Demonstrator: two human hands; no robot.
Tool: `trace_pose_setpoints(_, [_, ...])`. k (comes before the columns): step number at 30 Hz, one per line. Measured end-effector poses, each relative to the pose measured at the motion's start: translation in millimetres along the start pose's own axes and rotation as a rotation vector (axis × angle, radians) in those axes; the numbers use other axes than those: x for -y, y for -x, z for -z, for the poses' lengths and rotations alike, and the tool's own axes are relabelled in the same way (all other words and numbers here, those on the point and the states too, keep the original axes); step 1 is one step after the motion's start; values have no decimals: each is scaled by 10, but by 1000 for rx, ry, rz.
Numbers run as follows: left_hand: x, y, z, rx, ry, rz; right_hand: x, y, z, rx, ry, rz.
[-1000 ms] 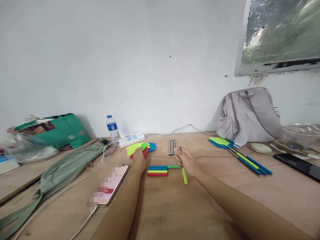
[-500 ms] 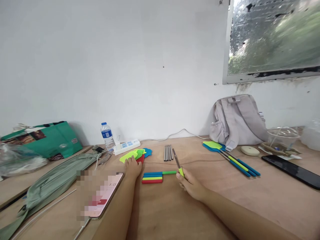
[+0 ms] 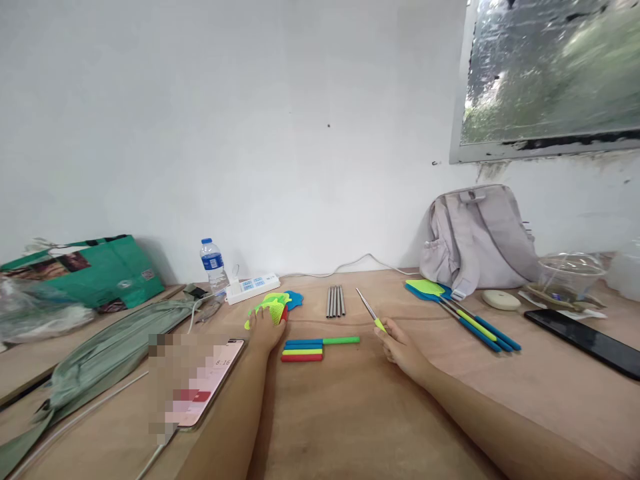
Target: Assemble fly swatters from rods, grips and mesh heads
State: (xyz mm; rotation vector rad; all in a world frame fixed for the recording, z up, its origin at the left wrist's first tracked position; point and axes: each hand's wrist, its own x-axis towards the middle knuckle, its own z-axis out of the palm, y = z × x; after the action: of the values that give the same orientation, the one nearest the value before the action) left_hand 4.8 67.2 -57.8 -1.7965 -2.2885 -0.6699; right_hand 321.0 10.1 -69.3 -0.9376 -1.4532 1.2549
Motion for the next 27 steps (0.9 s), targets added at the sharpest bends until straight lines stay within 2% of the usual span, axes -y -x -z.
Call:
trace_pose_setpoints(5, [-21, 16, 21, 45, 72, 8, 22, 21, -5, -6, 34, -5])
trace_pose_setpoints(11, [-65, 83, 106, 12, 204, -46, 131, 86, -10, 8, 222, 56])
trace_pose_setpoints(15, [-83, 203, 198, -72, 328, -67, 167, 111, -25, -25, 292, 99])
trace_pose_setpoints(19, [-196, 434, 326, -263, 481, -109, 149, 112, -17, -76, 326, 102])
trace_pose_setpoints(21, [-309, 543, 391, -409, 696, -100, 148, 107, 5, -95, 351, 120])
trace_pose_setpoints(23, [-441, 620, 440, -464, 974, -16, 163, 103, 42, -100, 394, 160])
trace_pose_setpoints(24, [-508, 647, 455, -424, 1132, 40, 176, 102, 66, -98, 426, 190])
trace_pose_setpoints(27, [-678, 700, 465, -186, 1523, 195, 227, 104, 141, -119, 529, 297])
